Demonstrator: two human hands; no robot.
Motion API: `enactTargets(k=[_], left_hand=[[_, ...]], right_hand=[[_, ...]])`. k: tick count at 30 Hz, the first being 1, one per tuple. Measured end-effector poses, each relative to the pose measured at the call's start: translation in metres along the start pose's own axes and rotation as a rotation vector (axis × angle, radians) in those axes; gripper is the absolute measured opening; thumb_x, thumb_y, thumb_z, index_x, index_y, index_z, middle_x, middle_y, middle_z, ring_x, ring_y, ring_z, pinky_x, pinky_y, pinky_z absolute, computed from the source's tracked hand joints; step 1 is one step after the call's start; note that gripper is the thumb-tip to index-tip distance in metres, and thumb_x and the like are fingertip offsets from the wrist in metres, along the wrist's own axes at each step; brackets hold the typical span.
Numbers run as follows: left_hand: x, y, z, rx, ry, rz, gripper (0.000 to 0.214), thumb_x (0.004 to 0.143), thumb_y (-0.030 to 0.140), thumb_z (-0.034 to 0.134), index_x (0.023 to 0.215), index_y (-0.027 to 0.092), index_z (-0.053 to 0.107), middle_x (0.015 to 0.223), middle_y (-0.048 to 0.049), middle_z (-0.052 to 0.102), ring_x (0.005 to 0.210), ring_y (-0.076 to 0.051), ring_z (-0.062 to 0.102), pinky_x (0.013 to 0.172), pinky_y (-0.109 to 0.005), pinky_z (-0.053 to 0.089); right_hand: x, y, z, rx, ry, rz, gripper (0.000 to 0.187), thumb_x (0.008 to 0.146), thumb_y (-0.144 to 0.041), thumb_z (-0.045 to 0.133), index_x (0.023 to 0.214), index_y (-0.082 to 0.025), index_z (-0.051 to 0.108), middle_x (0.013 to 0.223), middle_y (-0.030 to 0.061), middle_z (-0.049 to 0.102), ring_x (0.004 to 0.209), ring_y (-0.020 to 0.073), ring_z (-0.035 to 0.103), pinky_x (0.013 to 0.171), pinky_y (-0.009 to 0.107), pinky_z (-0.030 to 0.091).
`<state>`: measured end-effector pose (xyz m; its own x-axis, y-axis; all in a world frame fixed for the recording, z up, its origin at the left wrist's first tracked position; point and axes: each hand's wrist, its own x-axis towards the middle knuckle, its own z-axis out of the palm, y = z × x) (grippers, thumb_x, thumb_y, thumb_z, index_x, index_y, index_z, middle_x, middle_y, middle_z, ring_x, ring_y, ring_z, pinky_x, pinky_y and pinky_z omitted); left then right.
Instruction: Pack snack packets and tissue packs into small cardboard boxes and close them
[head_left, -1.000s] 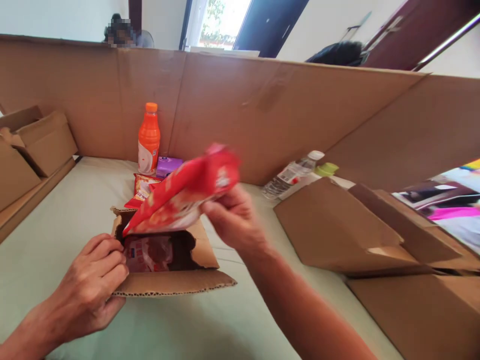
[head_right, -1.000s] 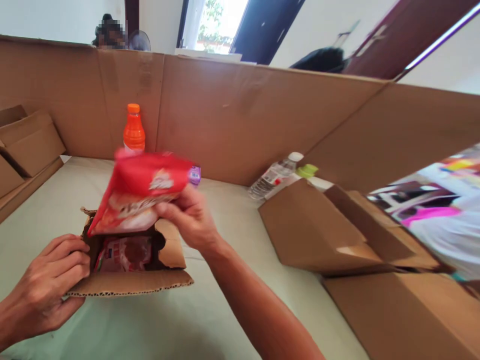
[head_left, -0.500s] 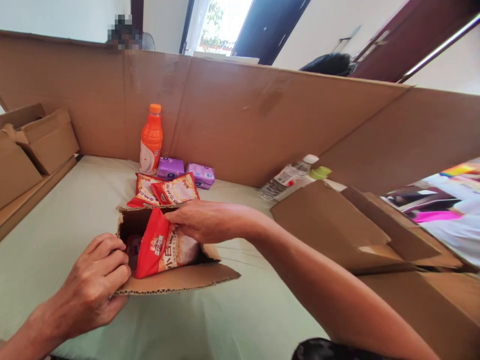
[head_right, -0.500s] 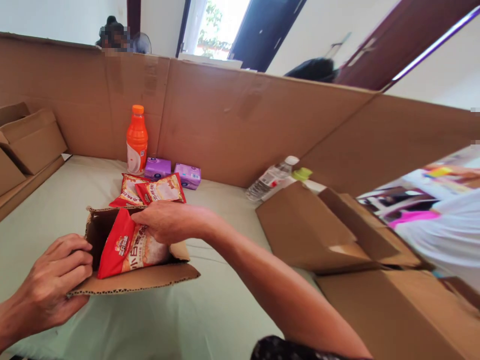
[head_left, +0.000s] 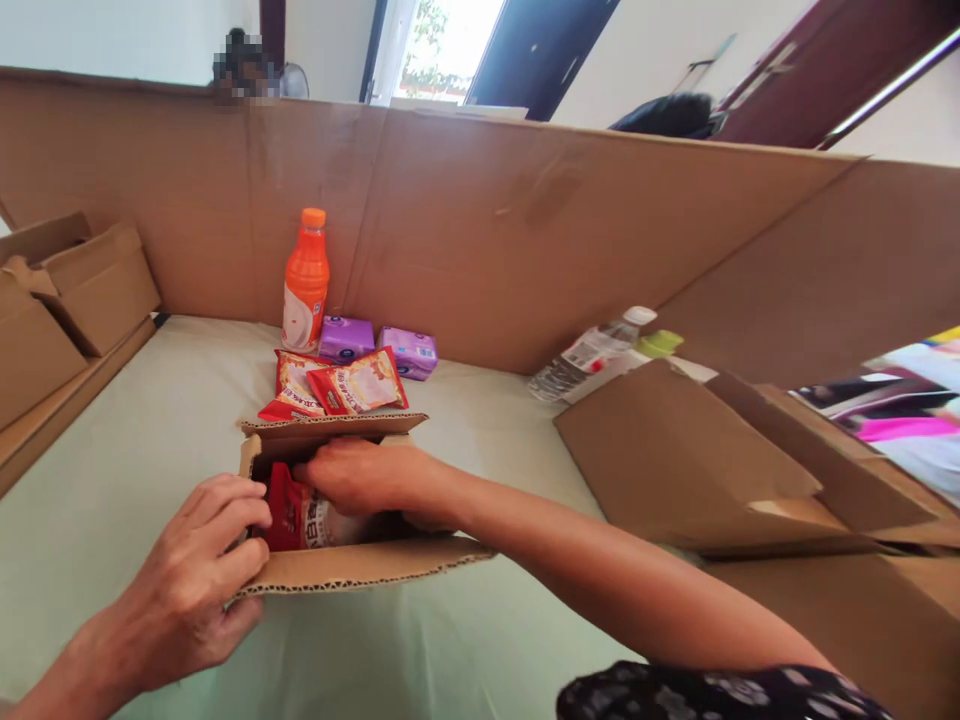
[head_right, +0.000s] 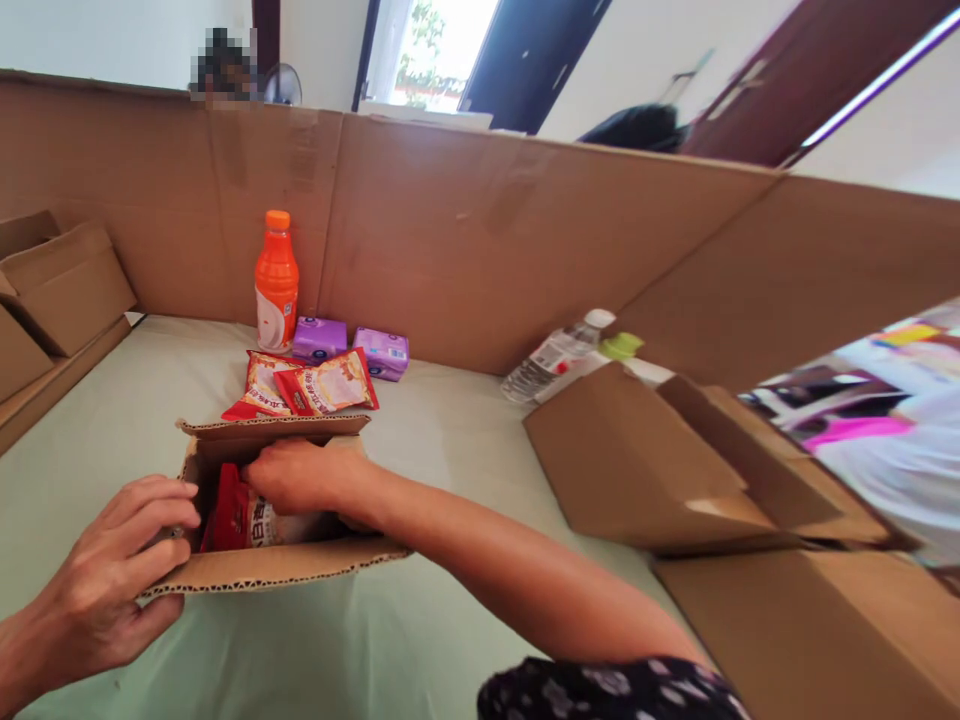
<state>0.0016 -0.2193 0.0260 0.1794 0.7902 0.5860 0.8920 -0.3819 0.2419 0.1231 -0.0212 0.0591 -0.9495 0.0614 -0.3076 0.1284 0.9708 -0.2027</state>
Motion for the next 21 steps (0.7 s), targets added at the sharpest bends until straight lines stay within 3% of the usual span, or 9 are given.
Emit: enactTargets(k=[2, 4, 7, 10, 12, 15, 18, 21], left_hand=[[-0.010, 0.000, 0.003, 0.063, 0.078, -0.020, 0.028, 0.080, 0.000, 0.059, 0.101, 0.018, 0.063, 0.137, -0.0150, 0.056, 0.135, -0.033, 0.050, 0.106, -0.051, 0.052], [-0.023, 0.000, 0.008, 0.074, 0.187, -0.090, 0.048, 0.081, 0.001, 0.064, 0.124, 0.021, 0.058, 0.152, -0.0159, 0.043, 0.139, -0.033, 0.047, 0.109, -0.052, 0.051], [-0.038, 0.000, 0.018, -0.029, 0.279, -0.218, 0.071, 0.083, 0.008, 0.069, 0.146, 0.026, 0.042, 0.149, -0.0155, 0.046, 0.133, -0.030, 0.054, 0.108, -0.052, 0.053], [-0.039, 0.002, 0.028, -0.094, 0.219, -0.227, 0.069, 0.089, 0.016, 0.064, 0.152, 0.020, 0.036, 0.139, -0.0170, 0.056, 0.130, -0.029, 0.056, 0.105, -0.050, 0.056], [-0.034, 0.004, 0.033, -0.104, 0.199, -0.216, 0.062, 0.094, 0.016, 0.056, 0.153, 0.017, 0.035, 0.129, -0.0160, 0.064, 0.129, -0.028, 0.058, 0.107, -0.052, 0.054], [-0.026, 0.007, 0.038, -0.078, 0.253, -0.275, 0.062, 0.096, 0.008, 0.051, 0.154, 0.020, 0.035, 0.114, -0.0105, 0.072, 0.119, -0.024, 0.064, 0.107, -0.050, 0.054], [-0.020, 0.008, 0.040, 0.022, 0.304, -0.360, 0.065, 0.094, 0.008, 0.059, 0.153, 0.024, 0.037, 0.117, -0.0089, 0.070, 0.111, -0.022, 0.068, 0.100, -0.045, 0.059], [-0.017, 0.008, 0.039, 0.111, 0.323, -0.391, 0.065, 0.093, 0.010, 0.064, 0.151, 0.027, 0.041, 0.138, -0.0127, 0.059, 0.122, -0.026, 0.061, 0.104, -0.049, 0.056]], right_hand=[[-0.021, 0.006, -0.003, -0.012, 0.088, -0.044, 0.023, 0.089, -0.008, 0.060, 0.103, -0.015, 0.076, 0.097, 0.0122, 0.079, 0.085, 0.0239, 0.073, 0.072, 0.032, 0.051], [-0.055, 0.015, -0.004, 0.035, 0.318, -0.056, 0.023, 0.097, -0.015, 0.054, 0.109, -0.017, 0.073, 0.105, 0.0113, 0.077, 0.095, 0.0235, 0.072, 0.082, 0.035, 0.053], [-0.108, 0.031, 0.010, 0.144, 0.615, -0.031, 0.027, 0.104, -0.034, 0.050, 0.119, -0.023, 0.069, 0.116, 0.0098, 0.075, 0.107, 0.0237, 0.070, 0.092, 0.037, 0.054], [-0.139, 0.040, 0.042, 0.186, 0.664, -0.028, 0.060, 0.097, -0.061, 0.055, 0.146, -0.026, 0.053, 0.137, 0.0117, 0.067, 0.126, 0.0279, 0.063, 0.102, 0.041, 0.053], [-0.142, 0.038, 0.066, 0.199, 0.645, -0.031, 0.075, 0.095, -0.065, 0.055, 0.157, -0.028, 0.037, 0.144, 0.0132, 0.061, 0.131, 0.0294, 0.060, 0.105, 0.045, 0.052], [-0.133, 0.033, 0.089, 0.240, 0.679, 0.012, 0.073, 0.099, -0.052, 0.056, 0.162, -0.032, 0.023, 0.145, 0.0124, 0.060, 0.128, 0.0273, 0.061, 0.104, 0.046, 0.053], [-0.121, 0.034, 0.090, 0.217, 0.833, 0.082, 0.083, 0.096, -0.048, 0.064, 0.163, -0.032, 0.018, 0.158, 0.0156, 0.045, 0.141, 0.0314, 0.050, 0.106, 0.049, 0.051], [-0.111, 0.045, 0.080, 0.116, 1.004, 0.131, 0.092, 0.092, -0.047, 0.069, 0.165, -0.030, 0.015, 0.166, 0.0193, 0.029, 0.149, 0.0371, 0.037, 0.111, 0.055, 0.044]])
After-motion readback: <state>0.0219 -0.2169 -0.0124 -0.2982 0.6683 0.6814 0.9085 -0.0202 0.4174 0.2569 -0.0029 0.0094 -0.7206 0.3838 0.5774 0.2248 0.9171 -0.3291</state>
